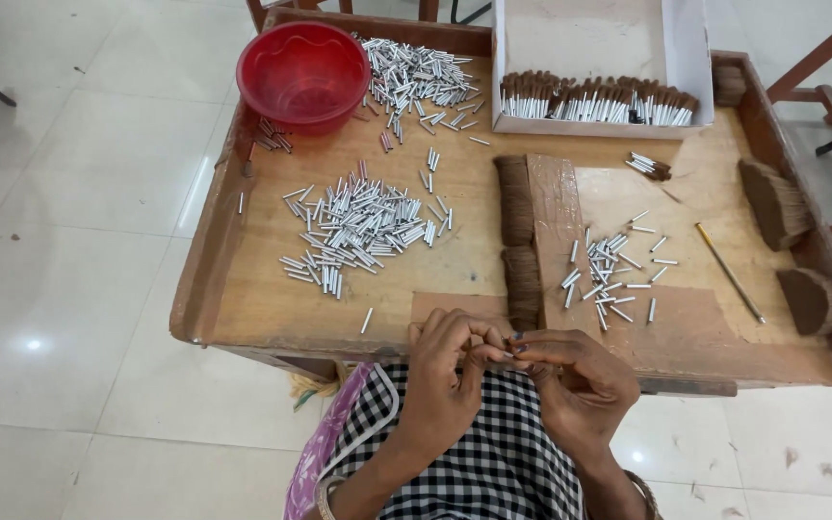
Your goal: Assembling small hand-held brushes by inserting brown bristles into silver metal ferrules at a wooden workbench.
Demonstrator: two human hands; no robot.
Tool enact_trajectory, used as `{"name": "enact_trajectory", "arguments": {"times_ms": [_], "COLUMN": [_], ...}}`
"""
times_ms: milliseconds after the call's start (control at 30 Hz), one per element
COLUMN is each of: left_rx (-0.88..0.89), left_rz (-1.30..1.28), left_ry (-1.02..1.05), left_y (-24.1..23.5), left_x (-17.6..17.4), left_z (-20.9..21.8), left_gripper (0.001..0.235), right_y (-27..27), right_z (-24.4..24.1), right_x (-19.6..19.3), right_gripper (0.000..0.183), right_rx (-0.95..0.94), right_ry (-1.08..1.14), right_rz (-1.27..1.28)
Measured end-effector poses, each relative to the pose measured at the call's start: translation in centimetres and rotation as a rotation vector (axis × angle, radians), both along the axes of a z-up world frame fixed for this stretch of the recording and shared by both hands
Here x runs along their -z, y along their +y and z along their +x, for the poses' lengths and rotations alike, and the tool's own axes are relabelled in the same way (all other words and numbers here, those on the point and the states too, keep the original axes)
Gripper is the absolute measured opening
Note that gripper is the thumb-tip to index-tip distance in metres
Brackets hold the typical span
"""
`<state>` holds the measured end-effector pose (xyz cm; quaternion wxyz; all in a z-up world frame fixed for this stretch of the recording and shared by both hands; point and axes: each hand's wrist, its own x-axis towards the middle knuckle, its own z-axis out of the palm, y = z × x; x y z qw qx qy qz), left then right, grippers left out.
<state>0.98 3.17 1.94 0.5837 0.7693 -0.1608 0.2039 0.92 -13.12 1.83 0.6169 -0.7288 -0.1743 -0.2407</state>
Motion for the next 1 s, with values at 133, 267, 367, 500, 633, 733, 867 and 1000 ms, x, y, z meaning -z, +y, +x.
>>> {"name": "enact_trajectory", "arguments": {"times_ms": [133, 267, 367, 500, 633, 733, 867, 1000], "left_rx": [0.010, -0.115, -0.215, -0.300, -0.327, -0.299, -0.314, -0.288], "left_rz": [0.030, 0.151, 0.234, 0.293, 0.297, 0.291, 0.274, 0.272], "left_ry": [0.020, -0.096, -0.153, -0.202, -0.163, -0.172, -0.171, -0.179], "left_y": [-0.3, -0.3, -0.4, -0.4, -0.3, -0.3, 0.0, 0.1], "left_x": [0.5, -0.2, -0.8, -0.9, -0.4, -0.3, -0.6, 0.0], "left_z": [0.0, -0.4, -0.7, -0.8, -0.9, -0.9, -0.9, -0.7], "left_gripper": [0.007, 0.009, 0.010, 0.012, 0.010, 0.011, 0.010, 0.009], "right_y": [0.1, 0.5, 0.3, 0.5, 0.6, 0.7, 0.9, 0.8], "right_z": [-0.2, -0.8, -0.9, -0.7, -0.9, -0.8, -0.8, -0.6], "right_x": [-1.1, -3.4, -4.0, -4.2, -3.8, -3.0, -2.8, -2.1], "right_gripper": [0.017, 0.022, 0.025, 0.030, 0.030, 0.033, 0.038, 0.036], "right_rx": [0.058, 0.216, 0.206, 0.159, 0.114, 0.126, 0.116, 0.062], "right_ry": [-0.042, -0.203, -0.257, -0.219, -0.229, -0.312, -0.299, -0.255], "right_rz": [-0.089, -0.415, -0.530, -0.519, -0.490, -0.517, -0.511, -0.486]}}
